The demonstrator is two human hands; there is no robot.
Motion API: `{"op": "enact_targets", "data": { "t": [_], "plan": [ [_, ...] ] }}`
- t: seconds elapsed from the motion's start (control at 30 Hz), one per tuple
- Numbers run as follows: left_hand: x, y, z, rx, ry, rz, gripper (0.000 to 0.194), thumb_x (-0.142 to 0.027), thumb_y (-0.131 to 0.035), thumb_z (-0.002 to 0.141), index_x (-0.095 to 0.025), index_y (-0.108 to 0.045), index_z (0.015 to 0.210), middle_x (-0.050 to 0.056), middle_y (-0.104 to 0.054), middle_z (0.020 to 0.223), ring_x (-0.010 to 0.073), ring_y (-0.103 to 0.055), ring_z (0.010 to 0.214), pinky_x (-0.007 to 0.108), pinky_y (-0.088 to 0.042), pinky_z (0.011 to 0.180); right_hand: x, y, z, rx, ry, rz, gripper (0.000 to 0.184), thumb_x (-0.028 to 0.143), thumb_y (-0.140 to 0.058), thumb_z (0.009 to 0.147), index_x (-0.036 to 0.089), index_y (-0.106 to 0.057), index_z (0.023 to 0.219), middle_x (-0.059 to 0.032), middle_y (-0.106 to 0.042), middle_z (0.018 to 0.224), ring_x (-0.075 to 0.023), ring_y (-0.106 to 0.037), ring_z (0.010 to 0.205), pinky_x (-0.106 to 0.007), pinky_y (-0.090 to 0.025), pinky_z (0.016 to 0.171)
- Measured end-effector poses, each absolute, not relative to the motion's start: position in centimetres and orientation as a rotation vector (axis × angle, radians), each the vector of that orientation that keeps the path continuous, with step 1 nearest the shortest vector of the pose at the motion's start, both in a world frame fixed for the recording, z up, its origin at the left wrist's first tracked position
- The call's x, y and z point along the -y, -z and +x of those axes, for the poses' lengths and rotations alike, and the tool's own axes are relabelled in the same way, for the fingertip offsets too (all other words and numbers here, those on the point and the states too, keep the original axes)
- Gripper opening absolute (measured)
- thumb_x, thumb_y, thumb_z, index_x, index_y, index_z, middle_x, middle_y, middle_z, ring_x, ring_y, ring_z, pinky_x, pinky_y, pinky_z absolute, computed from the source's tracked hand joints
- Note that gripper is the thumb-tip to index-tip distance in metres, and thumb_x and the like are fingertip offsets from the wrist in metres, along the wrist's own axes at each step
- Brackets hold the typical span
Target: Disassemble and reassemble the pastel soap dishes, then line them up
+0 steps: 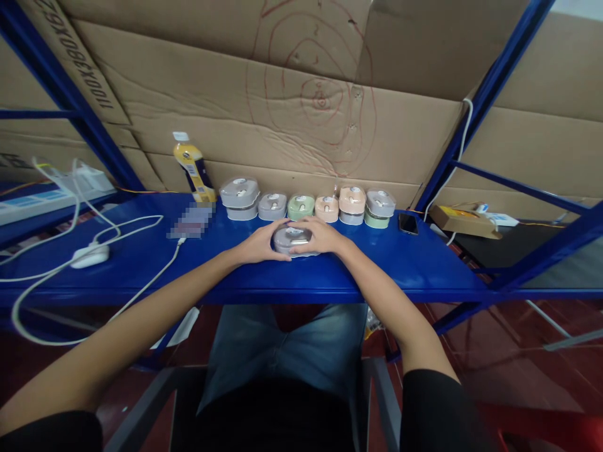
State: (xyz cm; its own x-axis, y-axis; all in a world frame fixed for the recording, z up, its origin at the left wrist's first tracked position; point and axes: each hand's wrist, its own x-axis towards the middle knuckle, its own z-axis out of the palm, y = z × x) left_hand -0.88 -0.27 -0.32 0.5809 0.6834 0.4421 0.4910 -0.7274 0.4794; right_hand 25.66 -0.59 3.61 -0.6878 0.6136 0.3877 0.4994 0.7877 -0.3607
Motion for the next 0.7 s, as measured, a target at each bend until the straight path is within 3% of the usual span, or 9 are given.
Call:
{"op": "enact_targets", "data": {
  "t": [0.13, 0.23, 0.33, 0.43, 0.53, 0.7],
  "plan": [
    [0.5, 0.4, -0.8, -0.947, -0.918, 2.518, 0.111, -0.065, -0.094, 0.07, -0.019, -0.05, 0.162, 0.022, -0.059, 0.165, 0.0452, -0.059, 0.15, 0.063, -0.048, 0.125, 0.3, -3.2, 25.6, 2.481, -0.353, -0.854, 0.084, 0.064, -0.093, 0.078, 0.035, -0.068, 0.153, -0.0096, -0.071, 0.143, -0.0371, -0.066, 0.133, -0.059, -0.051, 0.12],
    [0.6, 0.2, -1.0, -1.008, -0.97, 2.505, 0.107, -0.066, -0.093, 0.072, -0.019, -0.053, 0.159, 0.022, -0.06, 0.164, 0.0452, -0.06, 0.15, 0.063, -0.047, 0.126, -0.2, -3.5, 26.5, 2.358, -0.372, -0.889, 0.09, 0.075, -0.088, 0.077, 0.032, -0.066, 0.153, -0.0113, -0.069, 0.148, -0.0375, -0.064, 0.137, -0.059, -0.052, 0.119],
    [-0.1, -0.7, -0.5, -1.174, -1.113, 2.43, 0.105, -0.067, -0.09, 0.077, -0.016, -0.051, 0.159, 0.023, -0.06, 0.162, 0.0466, -0.058, 0.15, 0.065, -0.044, 0.128, -0.7, -4.7, 28.3, 2.023, -0.266, -0.962, 0.074, 0.083, -0.06, 0.096, 0.026, -0.071, 0.142, -0.0145, -0.072, 0.143, -0.0345, -0.067, 0.133, -0.055, -0.055, 0.116],
    [-2.2, -2.6, 1.8, -1.421, -1.309, 2.29, 0.106, -0.065, -0.09, 0.08, -0.013, -0.046, 0.161, 0.028, -0.057, 0.161, 0.05, -0.053, 0.153, 0.067, -0.041, 0.127, -1.1, -6.0, 30.3, 1.659, -0.085, -1.044, 0.072, 0.079, -0.031, 0.108, 0.025, -0.076, 0.124, -0.0152, -0.076, 0.127, -0.0326, -0.071, 0.123, -0.054, -0.057, 0.112],
    [-5.0, -4.7, 6.3, -1.591, -1.421, 2.155, 0.106, -0.061, -0.093, 0.079, -0.015, -0.043, 0.161, 0.028, -0.058, 0.155, 0.0507, -0.054, 0.149, 0.066, -0.046, 0.123, -1.7, -6.4, 31.8, 1.466, 0.022, -1.13, 0.077, 0.078, -0.02, 0.11, 0.025, -0.076, 0.114, -0.0151, -0.077, 0.116, -0.0328, -0.073, 0.115, -0.055, -0.058, 0.109],
    [-7.2, -7.1, 14.6, -1.827, -1.265, 2.049, 0.092, -0.044, -0.094, 0.085, -0.001, -0.047, 0.151, 0.038, -0.057, 0.147, 0.0533, -0.059, 0.14, 0.062, -0.047, 0.117, -3.1, -5.5, 33.5, 1.48, 0.081, -1.22, 0.081, 0.077, -0.017, 0.11, 0.021, -0.076, 0.119, -0.0189, -0.075, 0.115, -0.0372, -0.071, 0.116, -0.062, -0.055, 0.109]
  ]
}}
